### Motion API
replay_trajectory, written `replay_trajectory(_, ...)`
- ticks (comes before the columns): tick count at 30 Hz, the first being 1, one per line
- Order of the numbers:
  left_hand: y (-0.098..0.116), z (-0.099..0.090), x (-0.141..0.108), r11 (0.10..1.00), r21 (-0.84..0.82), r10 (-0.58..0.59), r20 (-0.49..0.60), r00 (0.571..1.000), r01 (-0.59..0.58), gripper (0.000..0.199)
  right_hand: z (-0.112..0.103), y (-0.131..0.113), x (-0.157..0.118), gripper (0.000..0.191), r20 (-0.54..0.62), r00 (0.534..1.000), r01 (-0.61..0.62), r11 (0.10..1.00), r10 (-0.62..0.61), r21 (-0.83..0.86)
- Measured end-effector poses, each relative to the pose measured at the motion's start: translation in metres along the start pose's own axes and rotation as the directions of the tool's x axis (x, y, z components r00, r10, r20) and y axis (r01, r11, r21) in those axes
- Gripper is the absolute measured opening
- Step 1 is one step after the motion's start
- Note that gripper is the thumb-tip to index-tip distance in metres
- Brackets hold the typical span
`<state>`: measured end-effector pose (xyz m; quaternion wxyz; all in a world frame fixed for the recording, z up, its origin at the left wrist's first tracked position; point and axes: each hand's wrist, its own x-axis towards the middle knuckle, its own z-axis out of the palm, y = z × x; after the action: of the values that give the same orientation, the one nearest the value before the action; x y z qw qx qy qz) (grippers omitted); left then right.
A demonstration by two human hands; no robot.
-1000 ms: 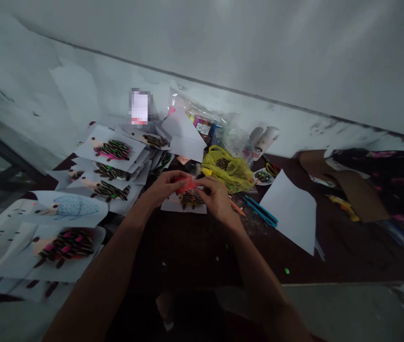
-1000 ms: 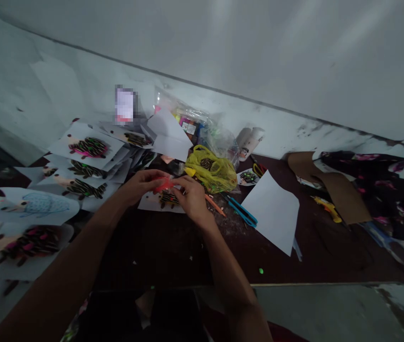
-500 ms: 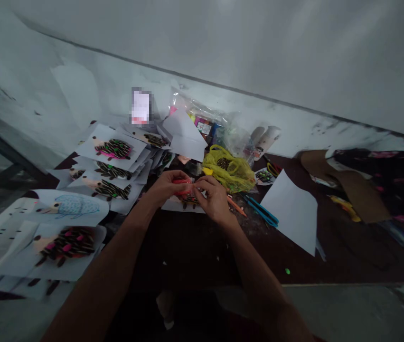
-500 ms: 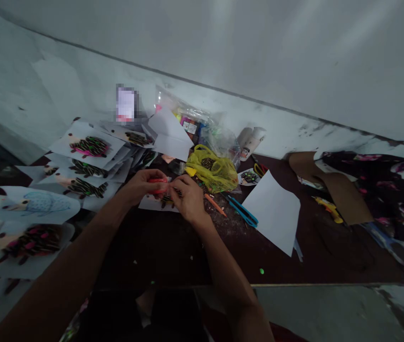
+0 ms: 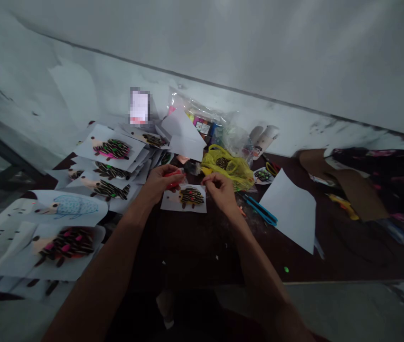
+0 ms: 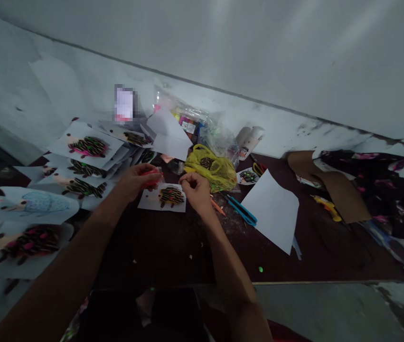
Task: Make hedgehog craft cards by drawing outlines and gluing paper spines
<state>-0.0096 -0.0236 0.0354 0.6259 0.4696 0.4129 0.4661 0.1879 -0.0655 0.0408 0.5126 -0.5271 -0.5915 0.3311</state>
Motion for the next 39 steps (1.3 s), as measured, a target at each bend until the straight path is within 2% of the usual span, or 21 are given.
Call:
replay_trajectory(3, -0.001, -0.002, 0.002, 1.0, -0.008, 0.014, -0.026, 1.0, -0.014, 0.044, -0.002, 0.001, 0.002, 0.018, 0.109, 0.99, -0.091, 0.995, 0.085, 0.045)
replay_trajectory(5, -0.002, -0.002, 0.002, 1.0, -0.007, 0.018, -0.044, 0.999, -0.018, 0.044, -0.004, 0.003, 0.002, 0.024, 0.141, 0.984, -0.115, 0.993, 0.11, 0.028)
replay_trajectory(7, -0.002, -0.002, 0.002, 1.0, 0.001, 0.012, -0.05, 0.999, -0.012, 0.045, -0.006, 0.004, 0.002, 0.03, 0.117, 0.988, -0.094, 0.994, 0.1, -0.053)
replay_trajectory(11, 0.001, -0.001, 0.0, 1.0, 0.006, 0.005, -0.034, 0.999, -0.004, 0.045, -0.008, 0.006, 0.001, 0.045, 0.064, 0.998, 0.023, 0.954, -0.004, -0.3)
replay_trajectory(13, 0.002, -0.001, 0.0, 1.0, -0.003, 0.01, -0.029, 1.0, -0.01, 0.044, -0.008, 0.008, 0.001, 0.039, 0.077, 0.997, 0.048, 0.939, -0.023, -0.339)
replay_trajectory(17, 0.004, -0.001, -0.001, 1.0, 0.0, 0.013, -0.026, 1.0, -0.013, 0.043, -0.009, 0.016, 0.004, 0.012, 0.105, 0.994, 0.022, 0.959, 0.008, -0.284)
replay_trajectory(22, 0.002, -0.001, 0.0, 1.0, -0.008, 0.013, -0.026, 1.0, -0.013, 0.042, -0.008, 0.023, 0.003, 0.013, 0.131, 0.989, -0.019, 0.95, 0.063, -0.312)
replay_trajectory(25, 0.002, -0.001, 0.0, 1.0, -0.012, 0.01, -0.032, 0.999, -0.011, 0.039, -0.006, 0.02, 0.001, 0.006, 0.097, 0.995, 0.002, 0.93, 0.037, -0.367)
replay_trajectory(28, 0.003, -0.001, 0.0, 1.0, 0.002, 0.002, -0.023, 1.0, -0.002, 0.039, -0.004, 0.018, -0.001, 0.017, 0.142, 0.989, 0.031, 0.9, 0.034, -0.435)
replay_trajectory(34, 0.005, 0.001, -0.001, 1.0, -0.02, -0.01, -0.027, 1.0, 0.009, 0.041, -0.002, 0.017, -0.002, 0.012, 0.187, 0.981, 0.04, 0.894, 0.049, -0.446)
replay_trajectory(39, 0.003, 0.0, -0.001, 0.999, -0.031, -0.008, -0.017, 1.0, 0.008, 0.04, 0.001, 0.013, -0.003, 0.011, 0.21, 0.977, 0.1, 0.832, 0.021, -0.545)
